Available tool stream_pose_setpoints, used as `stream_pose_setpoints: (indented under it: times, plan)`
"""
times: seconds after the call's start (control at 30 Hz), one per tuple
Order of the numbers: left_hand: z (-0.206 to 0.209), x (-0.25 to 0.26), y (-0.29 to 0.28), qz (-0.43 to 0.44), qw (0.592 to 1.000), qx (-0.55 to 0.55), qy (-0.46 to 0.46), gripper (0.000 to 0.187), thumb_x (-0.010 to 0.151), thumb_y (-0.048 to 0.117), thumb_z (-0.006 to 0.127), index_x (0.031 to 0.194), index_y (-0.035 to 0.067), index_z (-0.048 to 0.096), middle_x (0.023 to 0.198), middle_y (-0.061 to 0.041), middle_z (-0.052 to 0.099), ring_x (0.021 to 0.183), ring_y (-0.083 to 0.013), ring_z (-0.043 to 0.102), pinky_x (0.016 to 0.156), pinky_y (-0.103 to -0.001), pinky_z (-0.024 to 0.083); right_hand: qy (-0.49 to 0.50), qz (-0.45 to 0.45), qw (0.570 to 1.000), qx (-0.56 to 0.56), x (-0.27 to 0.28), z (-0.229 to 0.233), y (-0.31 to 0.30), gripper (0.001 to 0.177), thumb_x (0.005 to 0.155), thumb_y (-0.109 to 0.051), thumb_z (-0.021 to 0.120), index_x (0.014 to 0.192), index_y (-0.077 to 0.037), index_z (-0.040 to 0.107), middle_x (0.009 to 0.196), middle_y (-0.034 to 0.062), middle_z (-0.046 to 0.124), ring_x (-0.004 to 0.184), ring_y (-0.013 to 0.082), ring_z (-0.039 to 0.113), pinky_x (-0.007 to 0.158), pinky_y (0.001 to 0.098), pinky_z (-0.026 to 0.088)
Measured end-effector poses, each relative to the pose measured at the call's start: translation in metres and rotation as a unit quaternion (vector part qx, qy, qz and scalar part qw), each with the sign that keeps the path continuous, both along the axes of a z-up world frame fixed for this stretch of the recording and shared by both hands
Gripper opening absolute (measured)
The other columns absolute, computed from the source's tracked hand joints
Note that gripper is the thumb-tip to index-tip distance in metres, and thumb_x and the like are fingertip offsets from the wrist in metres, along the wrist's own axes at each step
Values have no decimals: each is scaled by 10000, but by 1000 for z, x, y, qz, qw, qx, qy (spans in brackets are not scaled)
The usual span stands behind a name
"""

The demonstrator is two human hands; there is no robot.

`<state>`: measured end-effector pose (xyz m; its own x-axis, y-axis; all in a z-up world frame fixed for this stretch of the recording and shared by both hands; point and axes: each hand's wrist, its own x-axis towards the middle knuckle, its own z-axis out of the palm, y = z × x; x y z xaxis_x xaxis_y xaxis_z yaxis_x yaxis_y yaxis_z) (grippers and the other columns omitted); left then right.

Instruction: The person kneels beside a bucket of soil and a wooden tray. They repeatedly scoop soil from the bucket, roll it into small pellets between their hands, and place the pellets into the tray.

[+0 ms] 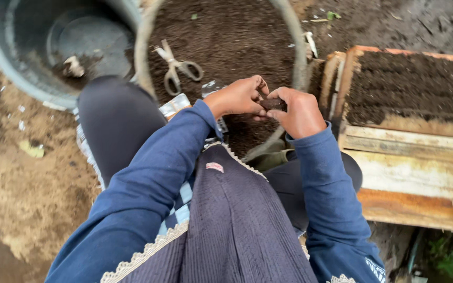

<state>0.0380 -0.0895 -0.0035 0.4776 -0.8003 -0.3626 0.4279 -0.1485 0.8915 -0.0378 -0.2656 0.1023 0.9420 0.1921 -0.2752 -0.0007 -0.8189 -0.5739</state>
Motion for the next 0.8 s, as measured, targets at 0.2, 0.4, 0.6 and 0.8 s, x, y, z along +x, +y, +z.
stream_pose_setpoints:
  times: [0.2, 0.4, 0.6, 0.8]
  plan:
    - [-1, 4, -131, -68, 887, 163, -428, 462, 893, 230, 790, 1312, 142, 617, 1240, -89, 715, 1166, -394, 678, 895, -495, 629, -103, -176, 963, -176, -29, -39, -175, 450, 806, -322, 943, 1214, -302, 755, 1072, 10, 769, 988, 303, 729, 887, 428, 602]
    - [-11, -52, -275, -127, 814, 77, -562, 425, 954, 9, 555, 1343, 138, 666, 1535, -111, 517, 1491, -384, 361, 1050, -591, 478, -138, -350, 900, -220, -75, -54, -315, 300, 834, -144, 987, 1088, -105, 834, 898, 134, 777, 750, 250, 678, 656, 411, 601]
    - [-42, -78, -333, -278, 715, 193, -612, 504, 1077, 168, 373, 1579, 206, 390, 1691, -38, 244, 1569, -299, 125, 1234, -628, 197, 14, -405, 901, -153, -61, -111, -333, 275, 920, 77, 652, 1172, 35, 755, 1091, 270, 741, 980, 403, 712, 913, 485, 621]
    - [-65, -78, -328, -207, 759, 129, -604, 465, 1067, 149, 392, 1518, 198, 494, 1661, -65, 276, 1552, -328, 175, 1178, -690, 284, -56, -86, 869, -485, -67, -272, -442, 229, 886, -117, 535, 867, -29, 745, 830, 245, 721, 721, 459, 711, 608, 521, 555]
